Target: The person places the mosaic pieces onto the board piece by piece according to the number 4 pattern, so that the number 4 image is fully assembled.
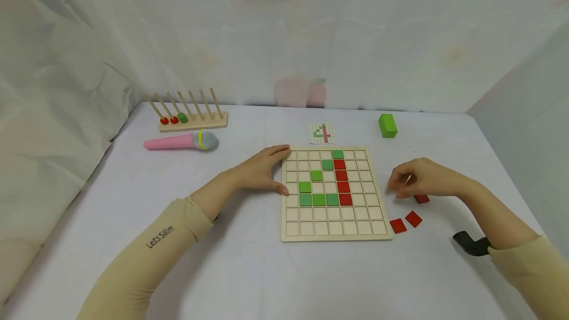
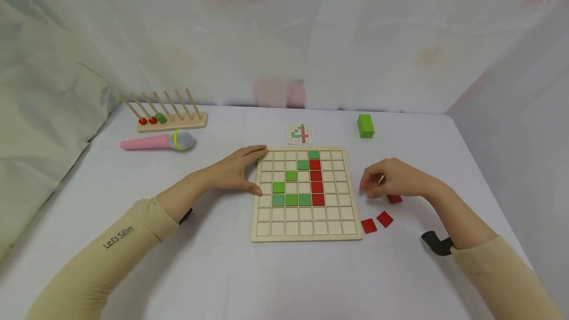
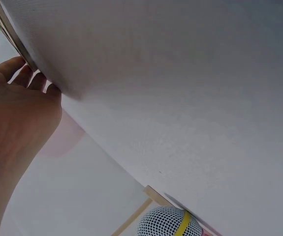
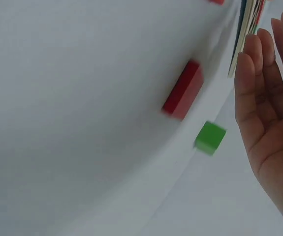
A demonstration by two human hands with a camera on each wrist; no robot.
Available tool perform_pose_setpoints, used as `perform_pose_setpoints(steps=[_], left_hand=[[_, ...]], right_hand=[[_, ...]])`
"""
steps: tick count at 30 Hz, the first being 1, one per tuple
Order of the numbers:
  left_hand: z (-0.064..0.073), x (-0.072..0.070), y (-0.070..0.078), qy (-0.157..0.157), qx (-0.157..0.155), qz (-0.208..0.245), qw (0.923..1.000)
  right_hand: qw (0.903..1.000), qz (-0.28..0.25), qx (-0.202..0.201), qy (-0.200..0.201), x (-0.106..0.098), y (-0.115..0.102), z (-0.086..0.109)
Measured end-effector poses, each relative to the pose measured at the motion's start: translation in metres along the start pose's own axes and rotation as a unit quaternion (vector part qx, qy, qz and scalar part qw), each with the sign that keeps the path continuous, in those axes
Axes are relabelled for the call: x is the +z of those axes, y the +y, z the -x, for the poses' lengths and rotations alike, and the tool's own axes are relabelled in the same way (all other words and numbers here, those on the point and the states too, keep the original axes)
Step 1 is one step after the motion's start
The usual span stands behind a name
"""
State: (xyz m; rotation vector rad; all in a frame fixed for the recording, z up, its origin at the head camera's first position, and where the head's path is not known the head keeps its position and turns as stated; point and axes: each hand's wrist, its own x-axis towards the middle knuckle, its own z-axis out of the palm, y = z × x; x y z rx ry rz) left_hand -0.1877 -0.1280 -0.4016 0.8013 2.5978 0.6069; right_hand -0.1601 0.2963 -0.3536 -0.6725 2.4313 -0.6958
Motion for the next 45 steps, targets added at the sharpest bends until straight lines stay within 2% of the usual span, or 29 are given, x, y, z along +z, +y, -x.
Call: perform_pose_setpoints(steps=[4, 9, 16, 21, 26, 45], left_hand=[[0.0, 0.0, 0.0, 0.001, -0.002, -0.002, 1.0], [-0.001, 0.001, 0.0, 0.002, -0.001, -0.003, 1.0], [-0.001, 0.001, 0.0, 0.002, 0.002, -0.007, 1.0], [-0.001, 0.0, 0.001, 0.002, 0.004, -0.006, 1.0], [-0.001, 0.0, 0.001, 0.002, 0.004, -0.006, 1.0], [-0.001, 0.001, 0.0, -0.001, -0.003, -0.006, 1.0]], right_hand=[[0.9995, 0.004, 0.029, 0.011, -0.005, 0.015, 0.012], [0.9984, -0.023, 0.052, 0.004, -0.01, 0.035, 0.022], [0.9976, -0.043, 0.054, -0.001, -0.013, 0.055, 0.026], [0.9972, -0.063, 0.039, -0.013, -0.012, 0.057, 0.027], [0.9975, -0.061, 0.03, -0.015, -0.011, 0.057, 0.028], [0.9986, -0.023, 0.047, -0.001, -0.007, 0.052, 0.027]])
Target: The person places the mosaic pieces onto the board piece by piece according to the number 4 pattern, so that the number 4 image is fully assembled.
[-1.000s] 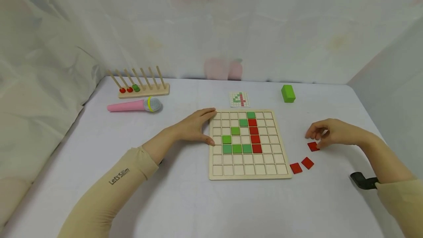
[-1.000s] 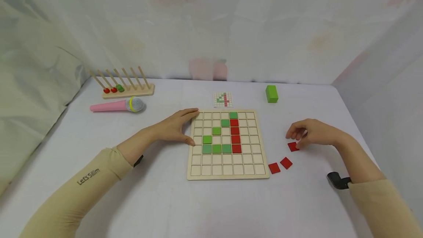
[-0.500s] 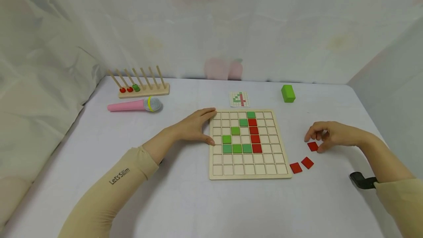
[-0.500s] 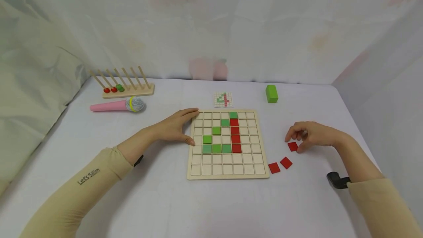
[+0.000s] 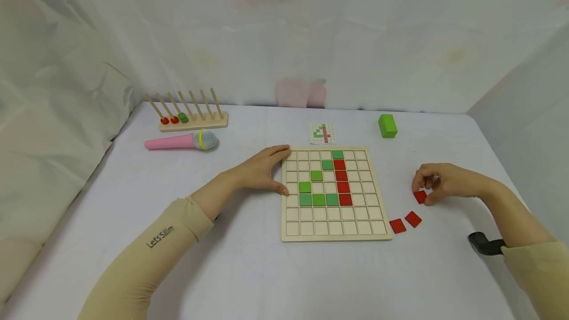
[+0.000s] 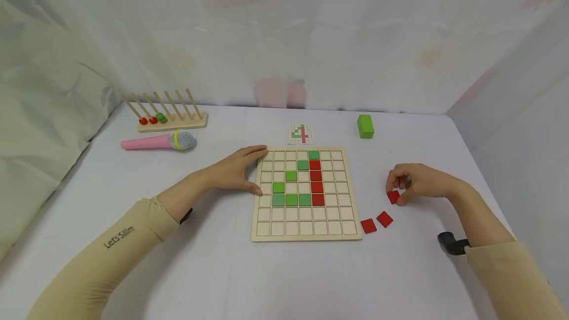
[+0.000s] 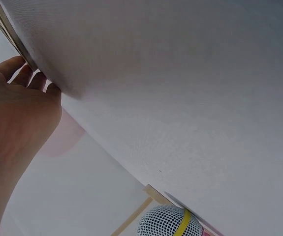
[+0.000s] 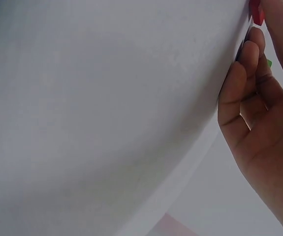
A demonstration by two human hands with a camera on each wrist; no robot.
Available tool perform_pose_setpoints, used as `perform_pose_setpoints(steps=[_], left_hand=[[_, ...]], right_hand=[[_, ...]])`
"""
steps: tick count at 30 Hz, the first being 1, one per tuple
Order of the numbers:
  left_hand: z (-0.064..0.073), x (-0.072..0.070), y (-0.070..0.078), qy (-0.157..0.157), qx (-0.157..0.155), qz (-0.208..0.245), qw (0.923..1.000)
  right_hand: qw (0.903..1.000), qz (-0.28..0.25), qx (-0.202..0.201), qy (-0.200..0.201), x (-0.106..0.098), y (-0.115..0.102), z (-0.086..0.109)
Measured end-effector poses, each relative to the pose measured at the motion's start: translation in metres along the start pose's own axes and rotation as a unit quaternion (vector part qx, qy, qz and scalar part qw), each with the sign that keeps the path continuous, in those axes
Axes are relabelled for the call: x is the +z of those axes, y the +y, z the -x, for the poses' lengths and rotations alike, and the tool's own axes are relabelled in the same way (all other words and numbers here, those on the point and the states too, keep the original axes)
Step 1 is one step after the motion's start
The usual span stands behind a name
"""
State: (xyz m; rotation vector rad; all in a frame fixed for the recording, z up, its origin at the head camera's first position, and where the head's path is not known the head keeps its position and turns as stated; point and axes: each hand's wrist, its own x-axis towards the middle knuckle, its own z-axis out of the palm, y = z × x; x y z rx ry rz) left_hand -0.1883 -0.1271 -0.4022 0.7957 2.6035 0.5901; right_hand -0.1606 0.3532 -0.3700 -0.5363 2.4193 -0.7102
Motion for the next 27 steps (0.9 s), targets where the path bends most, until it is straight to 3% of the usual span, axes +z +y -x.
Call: perform_pose_setpoints(steps=[11, 20, 27], left_hand=[[-0.001, 0.0, -0.001, 0.001, 0.006, 0.0, 1.0], [0.0, -0.001, 0.0, 0.002, 0.009, 0.004, 0.9999], [0.002, -0.003, 0.002, 0.001, 0.011, 0.007, 0.9999]], right_hand=[[0.9992, 0.029, 0.019, 0.021, -0.002, -0.007, -0.007], [0.9995, 0.014, -0.004, 0.028, -0.008, -0.027, -0.012], [0.9984, 0.01, -0.032, 0.045, 0.002, -0.048, -0.022]])
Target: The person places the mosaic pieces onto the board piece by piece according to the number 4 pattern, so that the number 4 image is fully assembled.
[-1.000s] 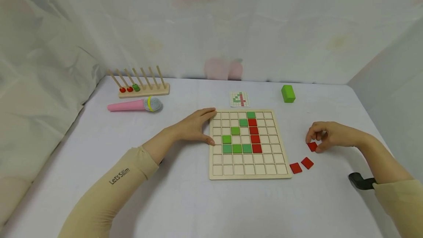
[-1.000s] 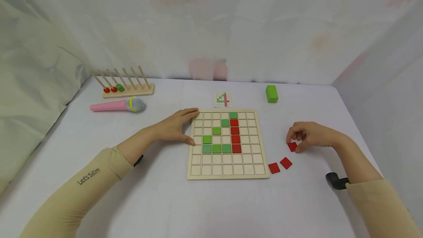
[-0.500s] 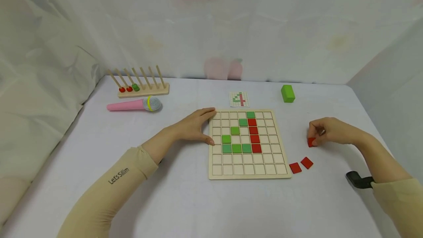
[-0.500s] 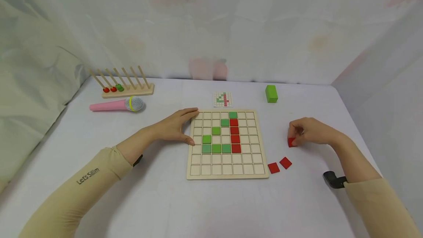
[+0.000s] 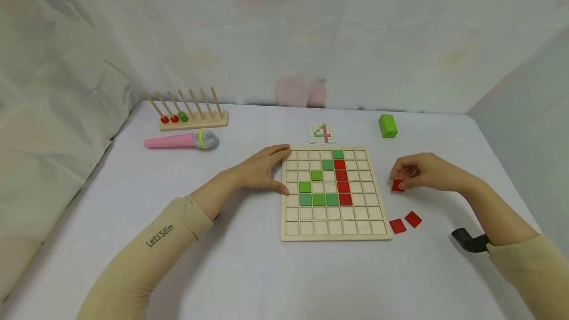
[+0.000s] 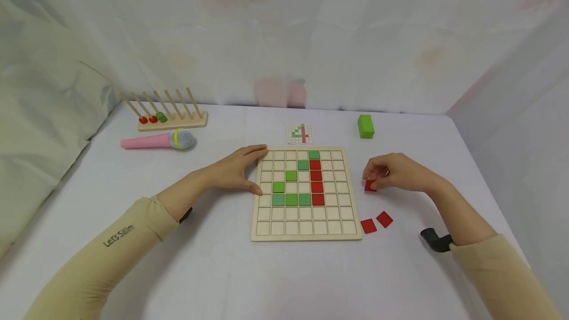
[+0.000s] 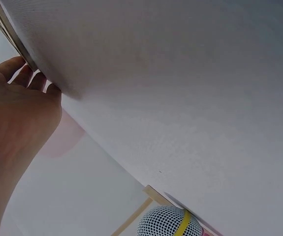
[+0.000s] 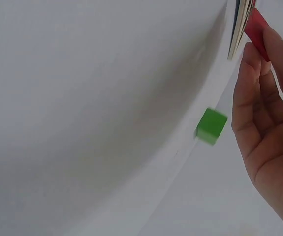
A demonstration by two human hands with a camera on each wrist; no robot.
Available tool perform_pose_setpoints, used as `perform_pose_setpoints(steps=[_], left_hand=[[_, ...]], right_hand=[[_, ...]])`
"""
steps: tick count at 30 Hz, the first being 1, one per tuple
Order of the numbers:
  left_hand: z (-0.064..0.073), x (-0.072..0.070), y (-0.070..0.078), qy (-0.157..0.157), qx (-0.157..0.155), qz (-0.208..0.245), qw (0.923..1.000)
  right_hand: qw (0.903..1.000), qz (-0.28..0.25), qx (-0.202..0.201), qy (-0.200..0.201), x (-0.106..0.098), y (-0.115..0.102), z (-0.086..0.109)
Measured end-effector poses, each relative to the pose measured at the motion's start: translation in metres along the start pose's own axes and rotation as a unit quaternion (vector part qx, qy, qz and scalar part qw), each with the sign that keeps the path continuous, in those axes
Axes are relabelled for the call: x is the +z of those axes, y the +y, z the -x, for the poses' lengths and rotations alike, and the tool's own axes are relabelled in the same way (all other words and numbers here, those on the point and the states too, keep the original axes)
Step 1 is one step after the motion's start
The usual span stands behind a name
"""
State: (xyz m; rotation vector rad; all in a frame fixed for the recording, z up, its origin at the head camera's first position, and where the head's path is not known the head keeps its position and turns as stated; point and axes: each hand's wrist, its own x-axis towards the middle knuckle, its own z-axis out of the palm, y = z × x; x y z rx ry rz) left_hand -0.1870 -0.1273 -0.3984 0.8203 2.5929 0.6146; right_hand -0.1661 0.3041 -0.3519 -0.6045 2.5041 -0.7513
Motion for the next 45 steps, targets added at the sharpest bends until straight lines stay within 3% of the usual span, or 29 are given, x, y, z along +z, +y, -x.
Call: perform_pose_setpoints(steps=[20, 31, 45], left_hand=[[-0.001, 0.001, 0.001, -0.004, -0.017, -0.017, 0.9997], [0.001, -0.001, 0.005, 0.013, -0.013, -0.052, 0.9985], [0.0, -0.001, 0.004, 0.009, -0.021, -0.043, 0.9988]], right_hand=[[0.997, -0.033, -0.065, -0.028, 0.038, -0.052, -0.03], [0.9939, -0.031, -0.097, -0.042, 0.053, -0.065, -0.039], [0.9908, -0.047, -0.102, -0.076, 0.064, -0.073, -0.042]])
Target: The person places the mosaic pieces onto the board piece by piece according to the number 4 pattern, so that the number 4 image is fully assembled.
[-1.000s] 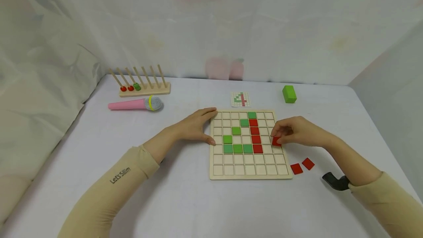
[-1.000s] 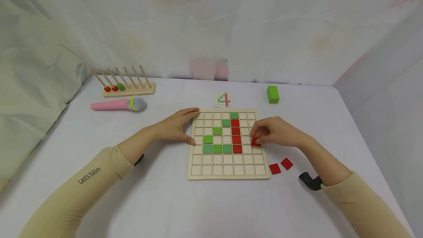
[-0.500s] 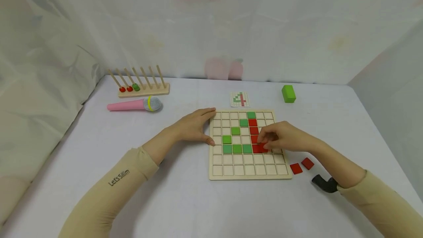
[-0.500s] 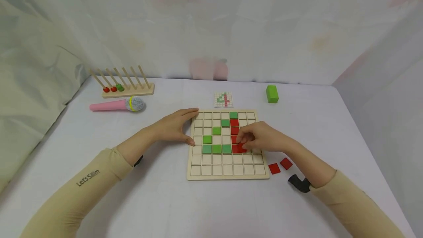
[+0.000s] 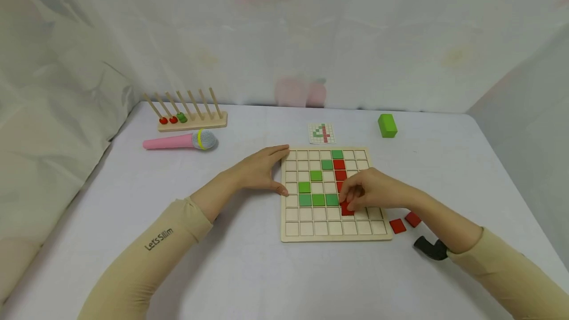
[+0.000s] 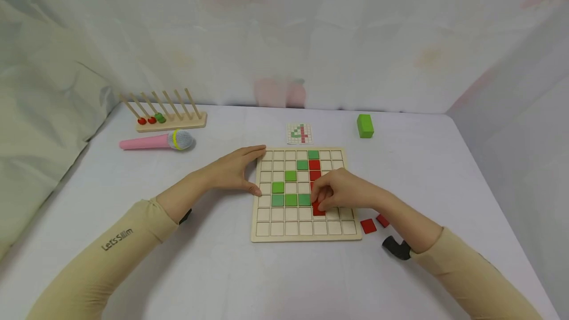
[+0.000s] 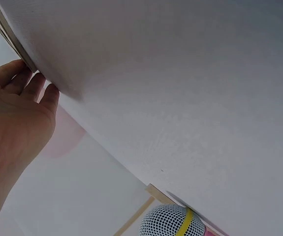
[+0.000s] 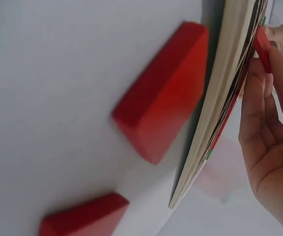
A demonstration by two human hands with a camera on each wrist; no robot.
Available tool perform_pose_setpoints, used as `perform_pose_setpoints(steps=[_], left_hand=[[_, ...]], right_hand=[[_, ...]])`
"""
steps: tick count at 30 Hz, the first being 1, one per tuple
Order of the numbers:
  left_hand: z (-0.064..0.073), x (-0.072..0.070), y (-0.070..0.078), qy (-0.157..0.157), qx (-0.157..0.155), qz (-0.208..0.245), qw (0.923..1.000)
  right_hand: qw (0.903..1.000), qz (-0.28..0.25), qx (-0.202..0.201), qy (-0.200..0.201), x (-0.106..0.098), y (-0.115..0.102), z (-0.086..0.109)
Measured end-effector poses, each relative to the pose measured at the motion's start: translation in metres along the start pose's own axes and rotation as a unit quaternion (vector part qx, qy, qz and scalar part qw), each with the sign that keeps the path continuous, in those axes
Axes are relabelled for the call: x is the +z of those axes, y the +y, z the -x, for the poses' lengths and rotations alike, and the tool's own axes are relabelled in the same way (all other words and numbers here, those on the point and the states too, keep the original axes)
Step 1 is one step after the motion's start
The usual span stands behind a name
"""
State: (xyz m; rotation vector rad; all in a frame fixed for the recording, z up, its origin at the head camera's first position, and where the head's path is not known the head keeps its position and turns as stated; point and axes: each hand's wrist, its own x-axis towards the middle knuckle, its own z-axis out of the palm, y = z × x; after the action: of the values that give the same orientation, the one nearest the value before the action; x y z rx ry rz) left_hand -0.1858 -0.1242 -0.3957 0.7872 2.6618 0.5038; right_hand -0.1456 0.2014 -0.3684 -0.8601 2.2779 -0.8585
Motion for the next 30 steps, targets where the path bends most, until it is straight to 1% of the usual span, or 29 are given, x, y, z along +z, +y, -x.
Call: perform_pose_setpoints(steps=[8, 15, 30], left_hand=[[0.0012, -0.0014, 0.0012, -0.003, -0.004, 0.003, 1.0], [0.0011, -0.001, 0.0014, -0.002, -0.001, 0.001, 1.0], [0.0003, 0.0001, -0.0001, -0.002, 0.0, 0.002, 1.0]], right_hand=[[0.9999, 0.01, 0.003, -0.005, 0.0035, -0.0005, -0.0012], [1.0, -0.001, 0.004, -0.006, 0.0053, -0.0018, 0.0007], [0.9999, 0.015, -0.003, 0.004, 0.0065, -0.0015, 0.0011]])
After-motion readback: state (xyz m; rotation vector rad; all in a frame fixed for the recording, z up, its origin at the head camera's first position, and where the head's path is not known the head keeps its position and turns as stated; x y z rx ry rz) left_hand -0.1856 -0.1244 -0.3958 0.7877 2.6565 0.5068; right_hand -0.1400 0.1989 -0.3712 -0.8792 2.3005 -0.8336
